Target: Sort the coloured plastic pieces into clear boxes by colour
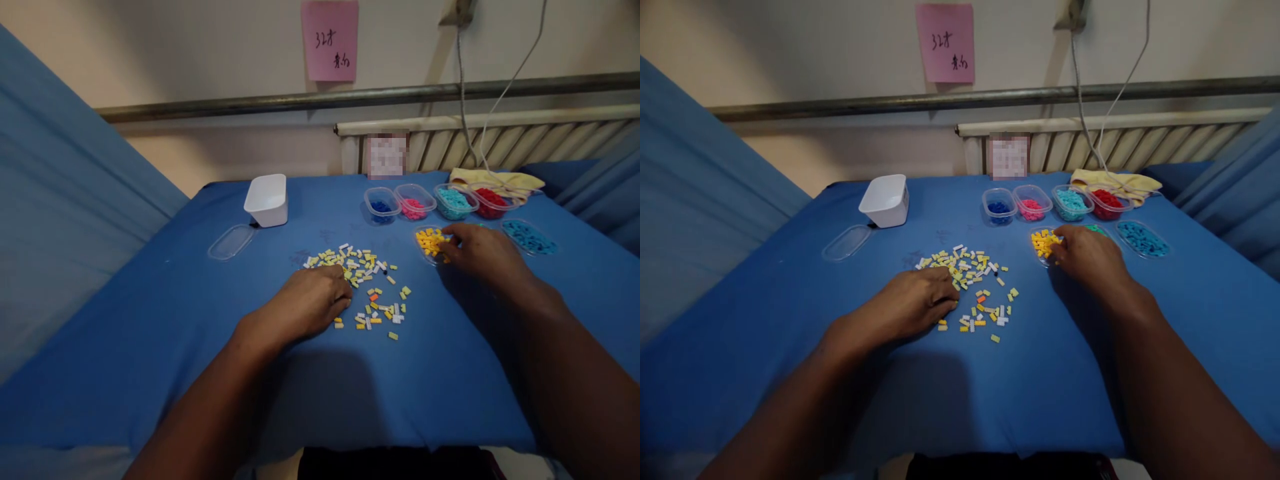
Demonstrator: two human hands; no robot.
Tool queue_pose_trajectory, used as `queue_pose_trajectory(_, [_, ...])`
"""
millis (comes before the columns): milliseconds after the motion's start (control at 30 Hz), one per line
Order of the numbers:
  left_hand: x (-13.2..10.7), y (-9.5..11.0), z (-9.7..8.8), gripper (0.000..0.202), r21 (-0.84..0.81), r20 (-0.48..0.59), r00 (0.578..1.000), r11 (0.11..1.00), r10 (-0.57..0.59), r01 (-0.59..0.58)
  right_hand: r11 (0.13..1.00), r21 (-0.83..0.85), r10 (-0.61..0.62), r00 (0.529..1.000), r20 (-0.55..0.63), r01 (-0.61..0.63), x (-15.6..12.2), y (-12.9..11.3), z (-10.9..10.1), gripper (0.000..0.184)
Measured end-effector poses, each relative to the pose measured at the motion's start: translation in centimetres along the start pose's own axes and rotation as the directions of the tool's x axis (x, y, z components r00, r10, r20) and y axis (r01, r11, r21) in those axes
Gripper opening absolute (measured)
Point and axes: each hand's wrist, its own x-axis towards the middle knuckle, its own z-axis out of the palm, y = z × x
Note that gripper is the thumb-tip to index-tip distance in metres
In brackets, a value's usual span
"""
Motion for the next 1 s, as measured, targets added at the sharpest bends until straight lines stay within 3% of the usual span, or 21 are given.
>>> queue_pose_trajectory(100, [0.1,-0.2,0.2,0.018,0.015,-0.033,0.999,1.000,0.002,-0.002,0.996,-0.012,-0.089,0.994,-0.067,0.089,-0.4,-1.0,-0.2,0.036])
queue_pose_trajectory(167, [0.1,-0.4,0.2,0.017,0.032,-0.049,0.999,0.999,-0.006,0.008,0.991,-0.039,-0.128,0.990,-0.052,0.126,-0.5,-1.3,-0.2,0.035])
queue_pose_trajectory(267, [0.2,-0.2,0.1,0.017,0.066,-0.045,0.999,0.997,-0.023,0.026,0.993,-0.046,-0.114,0.992,-0.047,0.112,-0.4,-1.2,-0.3,0.034])
queue_pose_trajectory(333, [0.3,0.1,0.0,0.016,0.070,-0.046,0.998,0.996,-0.043,0.047,0.989,0.052,-0.132,0.986,-0.097,0.137,-0.5,-1.4,-0.5,0.033])
queue_pose_trajectory(400, [0.4,0.3,-0.1,0.014,0.055,-0.058,0.996,0.996,-0.072,0.075,0.928,0.264,-0.244,0.964,-0.104,0.263,-1.0,-2.3,-1.0,0.029])
queue_pose_trajectory(467, [0.4,0.4,-0.1,0.011,0.027,-0.069,0.993,0.994,-0.101,0.103,0.757,0.516,-0.462,0.887,-0.010,0.400,-2.0,-3.9,-1.5,0.023])
queue_pose_trajectory(533, [0.4,0.3,0.0,0.009,0.004,-0.081,0.990,0.993,-0.119,0.120,0.579,0.690,-0.682,0.722,0.117,0.435,-3.2,-5.8,-2.0,0.017])
queue_pose_trajectory(600, [0.4,0.1,0.1,0.008,-0.004,-0.099,0.989,0.994,-0.113,0.113,0.521,0.721,-0.781,0.596,0.186,0.457,-4.3,-7.5,-2.2,0.014])
queue_pose_trajectory(633, [0.4,0.0,0.2,0.010,-0.004,-0.107,0.989,0.995,-0.098,0.098,0.526,0.702,-0.797,0.567,0.209,0.480,-4.6,-8.0,-2.3,0.014])
queue_pose_trajectory(800, [0.2,-0.3,0.3,0.022,-0.046,-0.097,0.995,0.999,-0.002,-0.003,0.622,0.527,-0.773,0.561,0.297,0.578,-5.0,-8.8,-2.3,0.016])
queue_pose_trajectory(1000, [-0.2,-0.4,-0.5,0.016,-0.136,-0.120,0.992,0.990,0.028,-0.045,0.690,0.493,-0.712,0.619,0.332,0.530,-5.0,-8.7,-2.5,0.012])
